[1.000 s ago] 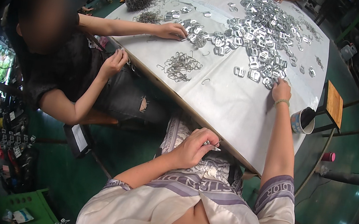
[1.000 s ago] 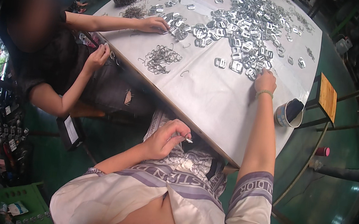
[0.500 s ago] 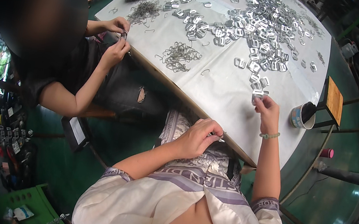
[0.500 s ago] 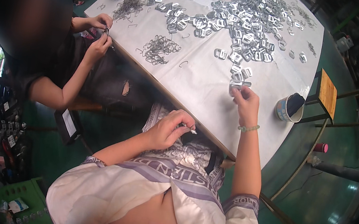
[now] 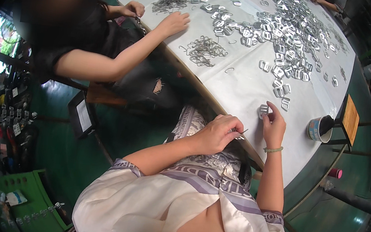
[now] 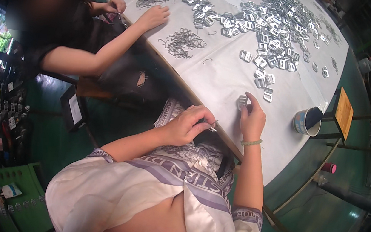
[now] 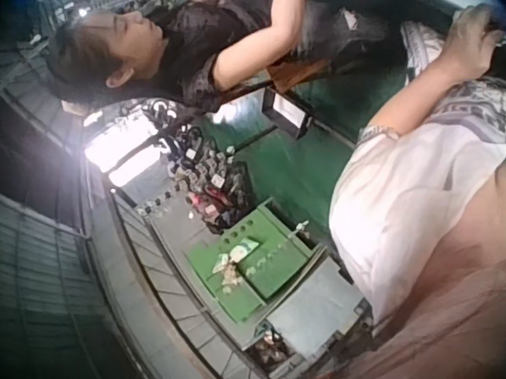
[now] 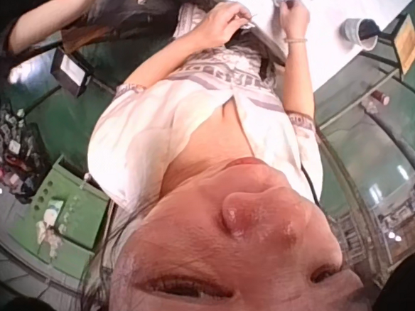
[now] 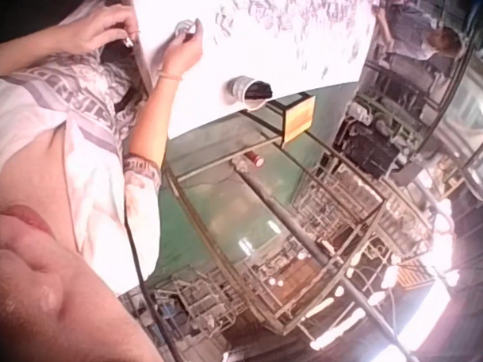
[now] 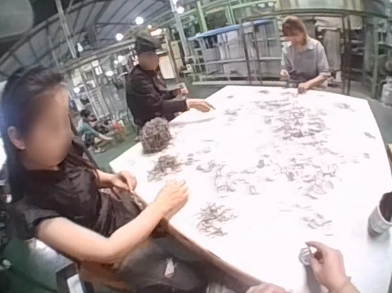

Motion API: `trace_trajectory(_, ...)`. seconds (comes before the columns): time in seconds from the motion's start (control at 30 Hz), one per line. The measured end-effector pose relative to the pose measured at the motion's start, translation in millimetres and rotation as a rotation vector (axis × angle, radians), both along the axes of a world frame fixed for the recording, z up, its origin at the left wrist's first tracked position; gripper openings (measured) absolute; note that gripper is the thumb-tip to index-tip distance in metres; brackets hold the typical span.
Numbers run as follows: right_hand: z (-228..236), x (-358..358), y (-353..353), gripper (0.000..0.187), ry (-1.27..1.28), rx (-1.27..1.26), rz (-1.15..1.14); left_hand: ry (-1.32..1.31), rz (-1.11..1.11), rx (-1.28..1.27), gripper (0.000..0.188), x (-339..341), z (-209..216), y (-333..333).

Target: The person sits at a table and repeatedly picks up small metal keyrings and rectangular metal pieces, then threads the rings through the pieces to assemble keychains. The person places the assembled keychains on a hanging rack to the left. Another person works alongside at the same table.

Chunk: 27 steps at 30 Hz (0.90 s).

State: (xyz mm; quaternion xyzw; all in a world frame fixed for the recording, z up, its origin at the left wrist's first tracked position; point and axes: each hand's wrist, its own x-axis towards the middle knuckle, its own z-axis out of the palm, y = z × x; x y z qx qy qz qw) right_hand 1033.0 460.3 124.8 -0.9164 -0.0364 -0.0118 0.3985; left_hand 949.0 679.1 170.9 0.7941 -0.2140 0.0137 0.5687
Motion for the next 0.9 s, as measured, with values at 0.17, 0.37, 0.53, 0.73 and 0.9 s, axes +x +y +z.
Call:
trace_trajectory(0.17,6,2,5,0.020,-0.321,-0.385,0.082,0.001,0.020,-0.008,0.011,-6,-6,3)
trace_trajectory(0.37,12,14,-4,0.022,0.035,0.118,0.125,-0.020,0.058,0.012,0.011,-7,-10,4)
trace_trajectory(0.53,70,-23,33,0.016,0.430,0.913,0.067,0.001,0.146,0.016,0.010,-5,-8,5)
trace_trajectory(0.73,64,-56,51,0.015,0.314,0.921,0.065,-0.071,0.247,0.002,0.010,-5,-6,0)
trace_trajectory(0.9,68,-62,60,0.012,0.313,0.952,0.052,-0.095,0.264,0.015,0.011,-6,-7,-1)
